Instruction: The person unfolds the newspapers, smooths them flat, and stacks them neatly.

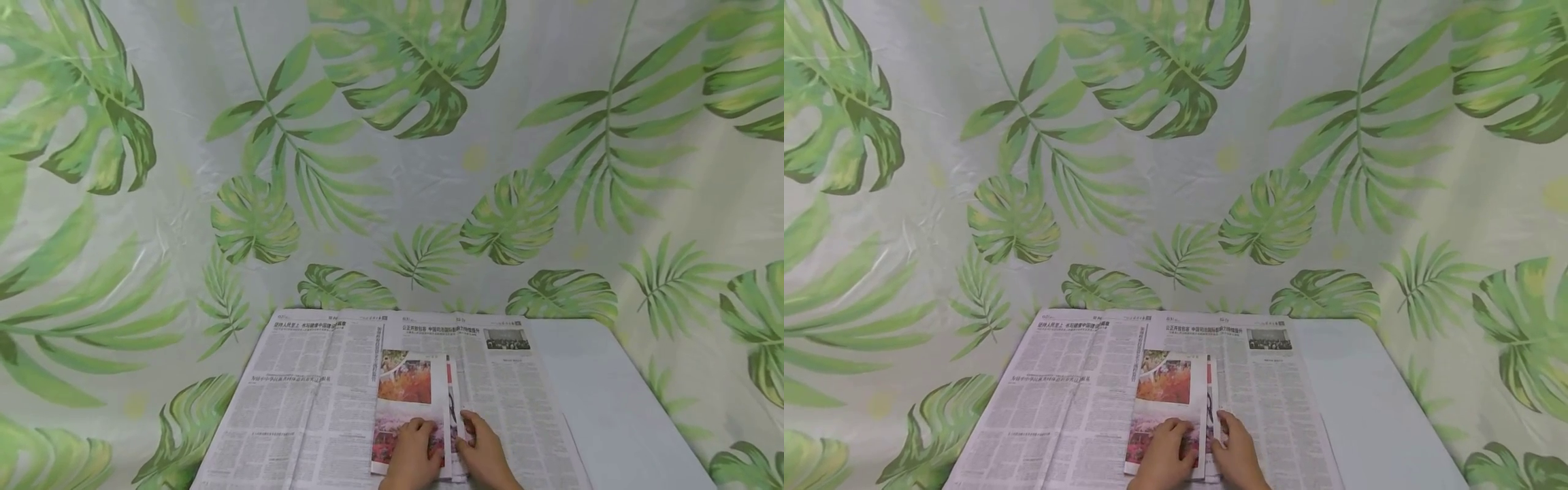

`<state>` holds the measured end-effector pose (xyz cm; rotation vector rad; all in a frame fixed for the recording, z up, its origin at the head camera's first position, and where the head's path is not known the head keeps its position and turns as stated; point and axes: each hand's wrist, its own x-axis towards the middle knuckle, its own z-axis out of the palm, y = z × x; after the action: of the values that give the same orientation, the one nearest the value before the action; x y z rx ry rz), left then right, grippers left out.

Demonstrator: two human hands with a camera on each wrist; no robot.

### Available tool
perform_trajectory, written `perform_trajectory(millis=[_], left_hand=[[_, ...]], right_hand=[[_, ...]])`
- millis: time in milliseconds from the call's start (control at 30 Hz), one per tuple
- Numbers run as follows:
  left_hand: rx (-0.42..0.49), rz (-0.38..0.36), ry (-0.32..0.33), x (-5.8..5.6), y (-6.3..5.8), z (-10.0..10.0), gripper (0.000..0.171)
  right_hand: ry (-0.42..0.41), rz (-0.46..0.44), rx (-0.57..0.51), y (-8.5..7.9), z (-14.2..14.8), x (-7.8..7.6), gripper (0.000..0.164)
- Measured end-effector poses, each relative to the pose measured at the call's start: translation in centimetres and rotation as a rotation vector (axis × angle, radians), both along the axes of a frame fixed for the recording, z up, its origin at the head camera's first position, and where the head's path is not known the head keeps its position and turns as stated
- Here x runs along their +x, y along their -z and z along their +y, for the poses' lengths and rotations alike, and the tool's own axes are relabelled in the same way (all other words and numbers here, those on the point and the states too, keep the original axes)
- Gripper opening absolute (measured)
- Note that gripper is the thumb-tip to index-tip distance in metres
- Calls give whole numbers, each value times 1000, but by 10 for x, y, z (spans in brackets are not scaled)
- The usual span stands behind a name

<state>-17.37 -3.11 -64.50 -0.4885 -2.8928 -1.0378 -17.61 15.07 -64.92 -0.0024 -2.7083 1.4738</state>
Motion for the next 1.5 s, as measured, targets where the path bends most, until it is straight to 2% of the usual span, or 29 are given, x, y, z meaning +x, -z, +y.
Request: perform_trajectory(millis=[100,333,533,767,967,1167,1300,1500], left_hand=[[10,21,-6,-1,1,2,36],[46,24,-35,-4,0,3,35],[61,27,-56,-4,-1,4,37],[42,63,-70,-4,1,9,51],[10,86,-55,-5,2,12,61],[-42,137,-76,0,8,18,57],[-55,162,-92,4,10,20,49],[-36,193,-86,7,6,19,29]], right_hand=[[11,-5,-22,-2,-5,-3,57],[72,-115,-184,-8,-5,-8,58],[35,-130,-277,-7,-5,-5,55],[10,-127,-261,-5,-9,-4,52],[-9,-128,-360,-7,-10,-4,65],[39,-149,-381,4,-8,0,84],[18,-148,-421,14,-6,6,80],[-45,-176,-482,21,-2,11,68]])
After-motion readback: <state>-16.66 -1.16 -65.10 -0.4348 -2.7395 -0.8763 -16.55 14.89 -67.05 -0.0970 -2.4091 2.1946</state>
